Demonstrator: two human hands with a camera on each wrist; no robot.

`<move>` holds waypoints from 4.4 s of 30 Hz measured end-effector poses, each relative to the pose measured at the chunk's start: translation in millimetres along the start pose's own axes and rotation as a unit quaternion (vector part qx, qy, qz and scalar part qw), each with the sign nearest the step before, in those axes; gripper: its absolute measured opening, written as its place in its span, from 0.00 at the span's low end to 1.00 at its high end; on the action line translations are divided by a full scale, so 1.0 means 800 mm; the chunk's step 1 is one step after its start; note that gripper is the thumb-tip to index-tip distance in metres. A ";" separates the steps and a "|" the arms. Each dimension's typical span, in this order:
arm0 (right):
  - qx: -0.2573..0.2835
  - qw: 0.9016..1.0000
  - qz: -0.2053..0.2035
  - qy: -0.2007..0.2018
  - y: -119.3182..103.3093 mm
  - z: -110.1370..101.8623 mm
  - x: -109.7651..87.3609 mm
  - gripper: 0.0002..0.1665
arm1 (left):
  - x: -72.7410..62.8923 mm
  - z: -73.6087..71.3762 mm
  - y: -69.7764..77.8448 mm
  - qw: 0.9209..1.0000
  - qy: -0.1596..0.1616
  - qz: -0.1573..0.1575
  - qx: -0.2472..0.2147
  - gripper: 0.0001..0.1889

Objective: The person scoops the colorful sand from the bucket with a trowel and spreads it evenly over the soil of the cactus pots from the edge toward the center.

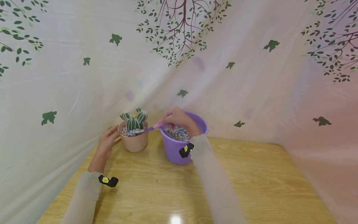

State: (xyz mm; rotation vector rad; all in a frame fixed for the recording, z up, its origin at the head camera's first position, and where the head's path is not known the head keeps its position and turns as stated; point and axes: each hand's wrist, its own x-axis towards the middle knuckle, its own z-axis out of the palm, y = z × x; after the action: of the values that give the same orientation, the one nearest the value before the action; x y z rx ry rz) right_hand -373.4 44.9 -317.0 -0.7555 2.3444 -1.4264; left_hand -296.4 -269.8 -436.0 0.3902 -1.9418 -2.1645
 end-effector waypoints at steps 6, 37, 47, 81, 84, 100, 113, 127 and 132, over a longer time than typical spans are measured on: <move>0.002 1.000 0.002 -0.003 0.001 -0.002 -0.001 0.12 | -0.006 0.005 -0.002 1.000 -0.003 0.007 0.011 0.32; -0.001 1.000 -0.018 -0.021 0.001 -0.008 -0.005 0.09 | -0.003 0.005 -0.002 0.999 0.001 0.006 0.046 0.30; 0.008 0.999 -0.027 -0.027 -0.001 -0.011 -0.006 0.09 | -0.008 0.006 0.005 0.997 -0.016 0.005 0.069 0.32; -0.014 0.999 -0.002 -0.033 -0.005 -0.007 0.005 0.10 | -0.005 0.003 0.003 0.998 -0.029 0.002 0.064 0.32; -0.020 0.999 0.004 -0.033 -0.005 -0.006 0.006 0.10 | -0.005 0.002 0.004 0.998 -0.033 0.004 0.059 0.32; -0.025 0.999 -0.001 -0.029 0.000 0.001 0.011 0.09 | 0.000 -0.001 0.000 0.998 -0.047 -0.002 0.046 0.31; -0.013 0.999 0.007 -0.038 -0.001 0.003 0.012 0.10 | 0.003 -0.003 -0.001 0.997 -0.050 -0.010 0.051 0.31; -0.017 0.999 0.016 -0.033 -0.004 -0.001 0.009 0.10 | 0.006 -0.008 -0.002 0.997 -0.065 -0.010 0.040 0.30; -0.013 0.999 0.017 -0.037 -0.004 -0.004 0.008 0.11 | 0.007 -0.010 -0.003 0.997 -0.066 -0.012 0.041 0.30</move>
State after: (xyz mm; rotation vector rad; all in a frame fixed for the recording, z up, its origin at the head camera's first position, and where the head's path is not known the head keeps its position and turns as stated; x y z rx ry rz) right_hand -378.9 42.4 -312.7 -0.7583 2.3131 -1.3347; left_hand -298.9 -278.5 -439.5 0.2930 -2.1105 -2.1823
